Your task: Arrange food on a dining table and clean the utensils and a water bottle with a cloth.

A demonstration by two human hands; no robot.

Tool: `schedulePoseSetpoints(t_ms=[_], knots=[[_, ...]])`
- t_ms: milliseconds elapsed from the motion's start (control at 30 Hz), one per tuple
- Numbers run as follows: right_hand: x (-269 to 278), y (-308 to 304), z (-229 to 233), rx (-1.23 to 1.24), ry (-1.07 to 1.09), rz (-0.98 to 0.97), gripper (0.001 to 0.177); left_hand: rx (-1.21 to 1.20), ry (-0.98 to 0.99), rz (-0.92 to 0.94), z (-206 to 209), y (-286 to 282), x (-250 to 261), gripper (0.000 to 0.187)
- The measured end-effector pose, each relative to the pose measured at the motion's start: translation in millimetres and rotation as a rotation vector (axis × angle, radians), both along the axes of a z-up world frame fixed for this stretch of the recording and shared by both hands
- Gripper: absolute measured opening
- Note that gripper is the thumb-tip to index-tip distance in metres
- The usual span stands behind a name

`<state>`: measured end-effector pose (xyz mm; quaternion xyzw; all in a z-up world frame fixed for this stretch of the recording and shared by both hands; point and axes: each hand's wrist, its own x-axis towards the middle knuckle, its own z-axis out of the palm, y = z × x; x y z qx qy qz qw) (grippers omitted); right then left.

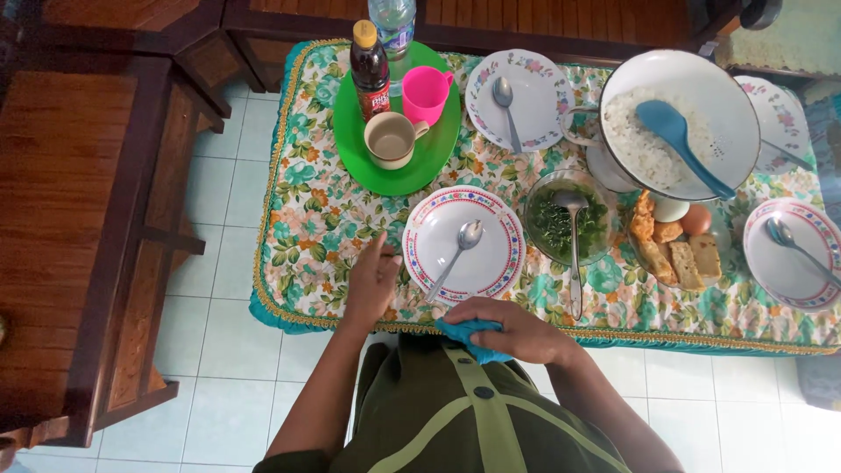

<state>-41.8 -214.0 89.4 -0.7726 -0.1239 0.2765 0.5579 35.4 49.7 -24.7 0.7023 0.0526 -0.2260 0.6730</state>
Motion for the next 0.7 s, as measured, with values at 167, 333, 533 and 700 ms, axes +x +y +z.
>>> schedulePoseSetpoints(t_ms=[167, 333, 533, 700], knots=[[29.5, 40.9, 16.3, 0.067, -0.104, 0.28, 0.049, 0.617, -0.784, 0.174, -30.8, 49.2, -16.2, 0.044], [78.3, 94.9, -1.1, -0.035, -0.279, 0.263, 0.048, 0.951, -0.82, 0.265, -23.2, 84.8, -42.0, 0.044], [125.6, 159.0, -88.4, -0.426, -0.519, 0.128, 0.049, 1.137, -0.64, 0.348, -35.7, 101.1, -56.9, 0.048], [94.8, 188.7, -108.9, -0.71, -0.758, 0.184, 0.05, 1.134, -0.587, 0.332, -40.3, 103.2, -62.6, 0.056]])
